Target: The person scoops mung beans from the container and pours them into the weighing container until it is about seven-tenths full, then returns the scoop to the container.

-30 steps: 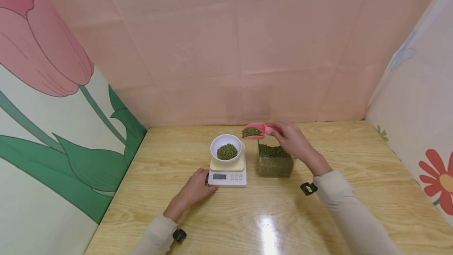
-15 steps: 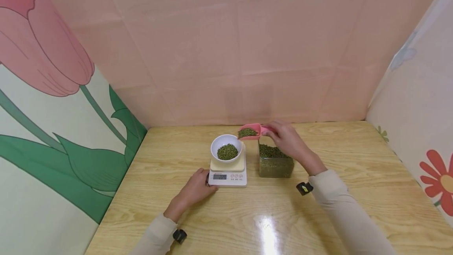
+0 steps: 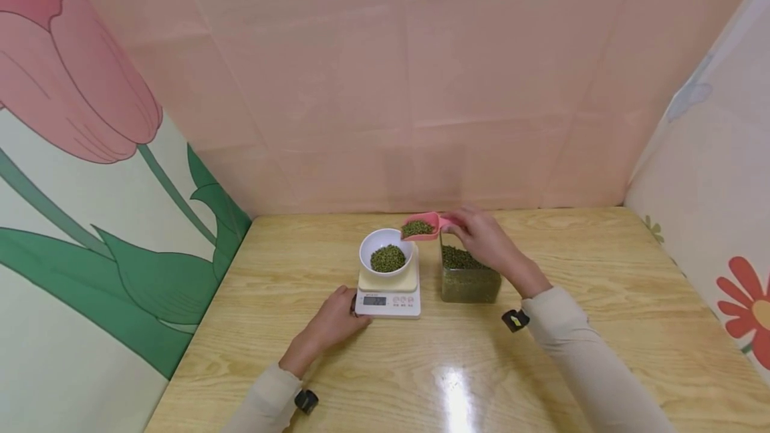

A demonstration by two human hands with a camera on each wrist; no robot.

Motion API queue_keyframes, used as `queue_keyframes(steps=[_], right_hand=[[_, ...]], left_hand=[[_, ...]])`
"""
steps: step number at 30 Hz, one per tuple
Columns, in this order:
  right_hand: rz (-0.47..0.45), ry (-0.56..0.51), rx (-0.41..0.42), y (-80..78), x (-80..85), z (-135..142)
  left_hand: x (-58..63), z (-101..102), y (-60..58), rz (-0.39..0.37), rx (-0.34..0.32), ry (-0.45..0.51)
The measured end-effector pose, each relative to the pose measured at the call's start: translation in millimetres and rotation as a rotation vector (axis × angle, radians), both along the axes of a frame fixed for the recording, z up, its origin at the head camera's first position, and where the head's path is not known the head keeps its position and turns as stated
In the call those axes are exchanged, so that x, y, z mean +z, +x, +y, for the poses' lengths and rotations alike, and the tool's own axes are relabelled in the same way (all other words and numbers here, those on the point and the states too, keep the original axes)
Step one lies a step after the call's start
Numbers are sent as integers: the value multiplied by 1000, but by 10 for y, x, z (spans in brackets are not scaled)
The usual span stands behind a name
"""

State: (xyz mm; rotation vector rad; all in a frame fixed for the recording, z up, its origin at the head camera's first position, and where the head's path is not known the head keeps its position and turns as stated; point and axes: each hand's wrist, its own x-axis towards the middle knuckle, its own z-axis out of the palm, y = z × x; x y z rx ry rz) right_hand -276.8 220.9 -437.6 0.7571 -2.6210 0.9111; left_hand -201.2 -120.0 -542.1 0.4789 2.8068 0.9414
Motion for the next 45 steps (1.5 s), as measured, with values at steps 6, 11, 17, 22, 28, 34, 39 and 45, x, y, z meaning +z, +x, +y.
queue_keyframes(steps=[6, 11, 17, 22, 28, 34, 39, 45], right_hand=[[9, 6, 18, 0, -45, -27], [11, 12, 30, -4, -57, -57], [5, 28, 30, 1, -41, -96], [15, 52, 32, 3, -31, -123], [15, 54, 42, -6, -30, -136], [26, 60, 44, -21, -49, -146], [31, 67, 51, -21, -57, -168], [43, 79, 58, -14, -54, -191]], left_hand=[[-10, -5, -2, -1, 0, -1], [1, -4, 0, 7, -3, -5], [11, 4, 3, 18, -7, -6], [22, 9, 4, 15, -4, -9], [18, 12, -4, 13, -5, -11], [14, 8, -3, 24, -16, -4], [15, 8, 1, 17, -16, 3], [5, 2, 2, 7, -9, -10]])
